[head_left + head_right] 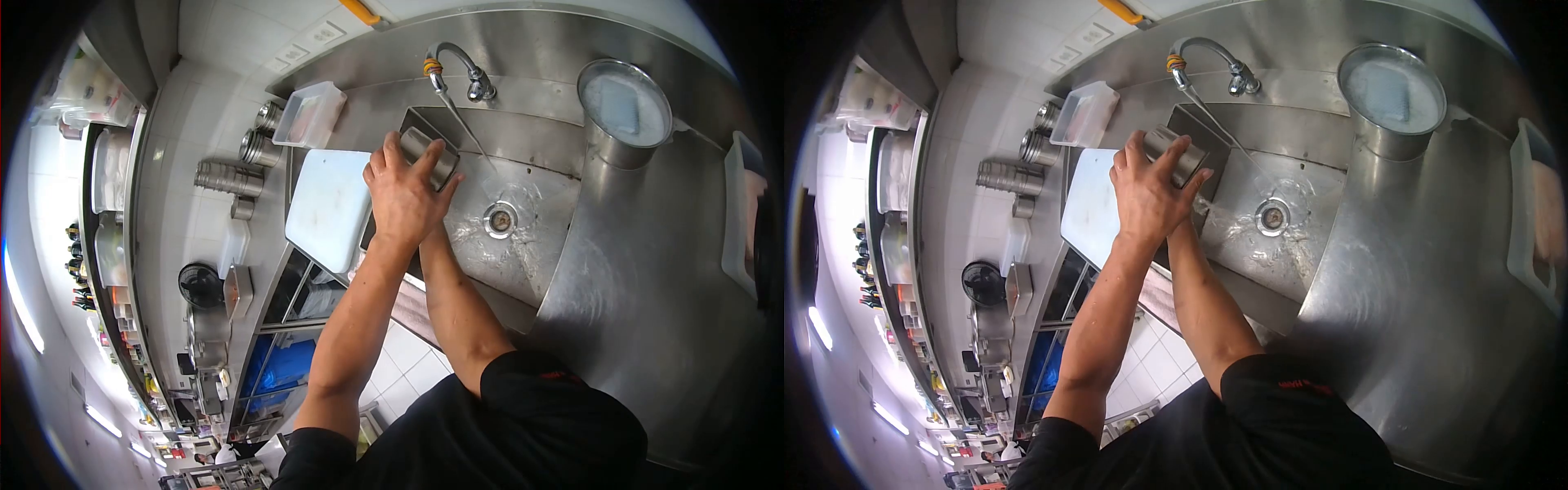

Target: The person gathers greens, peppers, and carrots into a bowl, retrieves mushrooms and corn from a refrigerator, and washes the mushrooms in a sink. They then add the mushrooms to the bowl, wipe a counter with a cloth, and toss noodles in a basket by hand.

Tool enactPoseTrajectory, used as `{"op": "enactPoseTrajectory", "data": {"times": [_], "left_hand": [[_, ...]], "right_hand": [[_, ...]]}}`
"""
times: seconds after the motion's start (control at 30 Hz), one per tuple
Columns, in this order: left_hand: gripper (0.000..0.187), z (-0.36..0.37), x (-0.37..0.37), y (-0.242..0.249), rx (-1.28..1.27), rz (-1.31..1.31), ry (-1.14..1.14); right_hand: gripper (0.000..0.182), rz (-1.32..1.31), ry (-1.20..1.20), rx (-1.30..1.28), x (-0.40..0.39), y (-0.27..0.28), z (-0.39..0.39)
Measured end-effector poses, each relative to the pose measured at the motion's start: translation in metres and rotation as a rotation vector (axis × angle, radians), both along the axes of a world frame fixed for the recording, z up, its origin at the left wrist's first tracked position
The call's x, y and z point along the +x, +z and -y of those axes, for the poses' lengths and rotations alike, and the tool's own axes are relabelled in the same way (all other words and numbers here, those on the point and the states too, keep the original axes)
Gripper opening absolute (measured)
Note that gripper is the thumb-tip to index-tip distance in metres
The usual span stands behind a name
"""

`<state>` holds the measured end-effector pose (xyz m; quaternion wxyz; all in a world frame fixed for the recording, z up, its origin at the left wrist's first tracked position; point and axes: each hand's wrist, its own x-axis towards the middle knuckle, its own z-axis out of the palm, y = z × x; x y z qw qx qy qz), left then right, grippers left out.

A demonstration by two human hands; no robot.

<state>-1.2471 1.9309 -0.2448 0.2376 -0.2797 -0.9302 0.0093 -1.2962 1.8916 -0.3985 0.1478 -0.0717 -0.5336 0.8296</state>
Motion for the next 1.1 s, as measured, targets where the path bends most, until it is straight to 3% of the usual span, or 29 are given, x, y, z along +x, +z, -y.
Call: {"op": "enactPoseTrajectory", "data": {"times": [0.2,0.3,0.33,0.4,0.43,0.47,0.53,0.63,0.7,0.73,0.77,0.8,0.87,0.97,1.03,1.1], "left_hand": [[0.055,-0.002,0.006,-0.002,0.032,-0.001,0.001],[0.056,0.014,0.006,-0.023,0.146,-0.01,0.043],[0.056,0.028,0.001,-0.039,0.396,0.136,0.116],[0.057,0.063,-0.015,-0.085,0.888,0.439,0.258],[0.06,0.078,-0.016,-0.108,1.288,0.834,0.176],[0.065,0.089,-0.009,-0.122,1.674,1.237,0.07],[0.069,0.076,0.019,-0.132,1.982,1.362,0.187],[0.081,0.078,0.031,-0.166,1.981,1.429,0.365],[0.085,0.077,0.036,-0.174,1.96,1.409,0.399],[0.086,0.076,0.036,-0.174,1.947,1.399,0.406],[0.085,0.076,0.036,-0.175,1.965,1.38,0.425],[0.085,0.076,0.037,-0.176,1.981,1.364,0.446],[0.083,0.077,0.039,-0.174,1.974,1.356,0.432],[0.081,0.081,0.046,-0.154,1.964,1.36,0.417],[0.078,0.095,0.049,-0.155,1.992,1.393,0.321],[0.077,0.105,0.055,-0.149,1.946,1.37,0.286]], "right_hand": [[0.032,0.061,0.105,0.456,0.01,0.017,-0.027],[0.032,0.062,0.34,0.822,0.007,0.034,-0.06],[0.032,0.036,0.437,0.915,0.007,0.039,-0.068],[0.031,0.087,0.359,0.962,0.01,0.039,-0.068],[0.029,0.192,0.131,0.917,0.016,0.03,-0.052],[0.026,0.165,0.334,1.027,0.017,0.031,-0.061],[0.024,0.193,0.51,0.896,0.019,0.023,-0.07],[0.024,0.156,0.449,0.858,0.023,0.023,-0.089],[0.024,0.147,0.254,0.757,0.016,0.022,-0.11],[0.019,0.071,0.033,0.721,0.015,0.021,-0.12],[0.02,0.264,0.118,0.282,0.007,0.021,-0.132],[0.028,0.356,0.117,0.152,0.001,0.027,-0.144],[0.033,0.52,0.172,0.371,-0.012,0.031,-0.169],[0.034,0.44,0.14,0.797,-0.039,0.008,-0.199],[0.036,0.277,-0.203,1.128,-0.05,0.018,-0.214],[0.044,-0.063,-0.458,1.491,-0.079,0.003,-0.24]]}}
